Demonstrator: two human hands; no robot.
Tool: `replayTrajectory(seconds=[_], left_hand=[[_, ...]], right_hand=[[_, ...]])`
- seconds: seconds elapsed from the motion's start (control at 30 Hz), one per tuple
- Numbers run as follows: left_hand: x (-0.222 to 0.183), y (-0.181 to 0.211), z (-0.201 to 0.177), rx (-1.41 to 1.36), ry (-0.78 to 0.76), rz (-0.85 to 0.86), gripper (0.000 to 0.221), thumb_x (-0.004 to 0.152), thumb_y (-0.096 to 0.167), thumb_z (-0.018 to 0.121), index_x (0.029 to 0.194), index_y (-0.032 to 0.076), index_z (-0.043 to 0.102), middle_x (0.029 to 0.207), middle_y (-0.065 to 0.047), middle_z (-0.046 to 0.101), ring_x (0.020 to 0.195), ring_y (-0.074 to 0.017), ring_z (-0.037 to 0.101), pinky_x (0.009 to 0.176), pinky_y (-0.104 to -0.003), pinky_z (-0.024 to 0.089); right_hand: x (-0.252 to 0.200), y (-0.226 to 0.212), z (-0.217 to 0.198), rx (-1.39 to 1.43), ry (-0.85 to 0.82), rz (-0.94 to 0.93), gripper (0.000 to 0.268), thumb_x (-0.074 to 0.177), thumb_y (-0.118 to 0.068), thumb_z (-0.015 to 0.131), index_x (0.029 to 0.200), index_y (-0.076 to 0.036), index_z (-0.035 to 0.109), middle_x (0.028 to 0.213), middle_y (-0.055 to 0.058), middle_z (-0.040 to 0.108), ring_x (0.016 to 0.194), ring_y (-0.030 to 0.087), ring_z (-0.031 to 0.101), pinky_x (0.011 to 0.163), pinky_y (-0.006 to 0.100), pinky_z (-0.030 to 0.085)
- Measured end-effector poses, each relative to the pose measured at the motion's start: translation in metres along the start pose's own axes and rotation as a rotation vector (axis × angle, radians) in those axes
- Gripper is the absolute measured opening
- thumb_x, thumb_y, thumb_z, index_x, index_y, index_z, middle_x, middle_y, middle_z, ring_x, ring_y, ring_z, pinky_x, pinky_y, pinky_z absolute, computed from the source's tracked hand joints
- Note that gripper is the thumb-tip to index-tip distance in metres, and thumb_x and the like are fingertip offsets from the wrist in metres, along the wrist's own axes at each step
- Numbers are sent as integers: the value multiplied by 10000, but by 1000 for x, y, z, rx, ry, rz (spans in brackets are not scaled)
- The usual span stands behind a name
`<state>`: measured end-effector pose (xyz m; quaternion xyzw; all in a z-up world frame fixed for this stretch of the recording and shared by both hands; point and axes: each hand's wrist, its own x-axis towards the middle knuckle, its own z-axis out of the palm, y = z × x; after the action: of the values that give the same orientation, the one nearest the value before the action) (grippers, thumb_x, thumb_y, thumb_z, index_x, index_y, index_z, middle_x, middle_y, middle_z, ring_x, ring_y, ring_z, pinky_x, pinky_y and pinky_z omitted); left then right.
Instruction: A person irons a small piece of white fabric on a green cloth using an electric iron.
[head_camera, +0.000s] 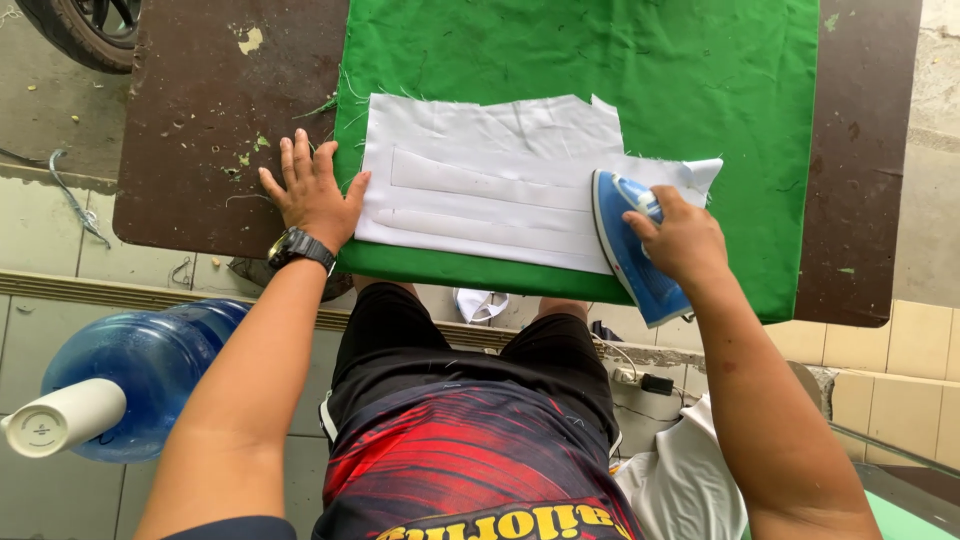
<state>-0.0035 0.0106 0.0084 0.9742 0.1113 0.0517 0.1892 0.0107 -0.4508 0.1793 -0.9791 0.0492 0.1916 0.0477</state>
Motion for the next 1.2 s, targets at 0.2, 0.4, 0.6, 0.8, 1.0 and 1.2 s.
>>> replayTrajectory(seconds=[0.2, 0.4, 0.6, 0.8, 1.0, 1.2], left_hand=[[-2, 31, 21, 62, 211, 213, 566, 983, 468, 696, 1387, 88, 581, 1598, -235, 387, 1498, -407, 293, 1140, -680, 164], [-30, 122, 50, -22, -161, 463, 616, 1057, 426, 412, 1611, 167, 339, 1705, -135, 199, 1574, -353, 136, 1213, -667, 85], [-24, 109, 44, 99, -298, 365, 696, 1055, 552, 332, 1640, 183, 253, 1724, -137, 127, 1591, -330, 40, 1205, -701, -38], [-18, 82, 27, 141, -307, 281, 719, 1046, 626, 287, 1645, 234, 222, 1734, -91, 90, 1590, -311, 31, 1208, -716, -45], [-13, 40, 23, 122, -232, 206, 726, 1045, 633, 299, 1647, 233, 233, 1733, -110, 94, 1590, -340, 26, 1197, -746, -45], [-22, 5, -4, 104, -189, 131, 760, 1035, 649, 299, 1651, 217, 196, 1729, -121, 105, 1586, -352, 50, 1194, -751, -24]], right_hand=[[-6, -29, 7, -11, 34, -162, 549, 1019, -512, 580, 1421, -138, 565, 1157, 252, 725, 1092, 439, 693, 952, 533, 534], [1, -67, 21, -18, 63, -232, 517, 995, -487, 627, 1388, -154, 585, 1114, 194, 739, 1022, 370, 730, 864, 498, 588], [-1, -94, 14, 24, 46, -242, 478, 1007, -389, 650, 1368, -80, 600, 1127, 246, 726, 998, 418, 729, 814, 534, 607], [4, -119, 13, 41, 50, -271, 449, 1003, -355, 671, 1344, -70, 610, 1128, 257, 724, 966, 433, 731, 768, 551, 613], [10, -136, 12, 54, 52, -318, 443, 1005, -337, 679, 1341, -56, 614, 1107, 259, 722, 956, 435, 733, 774, 563, 607], [-2, -119, -20, -29, -98, -368, 486, 986, -320, 656, 1392, -69, 565, 1170, 264, 717, 1095, 477, 691, 940, 601, 550]])
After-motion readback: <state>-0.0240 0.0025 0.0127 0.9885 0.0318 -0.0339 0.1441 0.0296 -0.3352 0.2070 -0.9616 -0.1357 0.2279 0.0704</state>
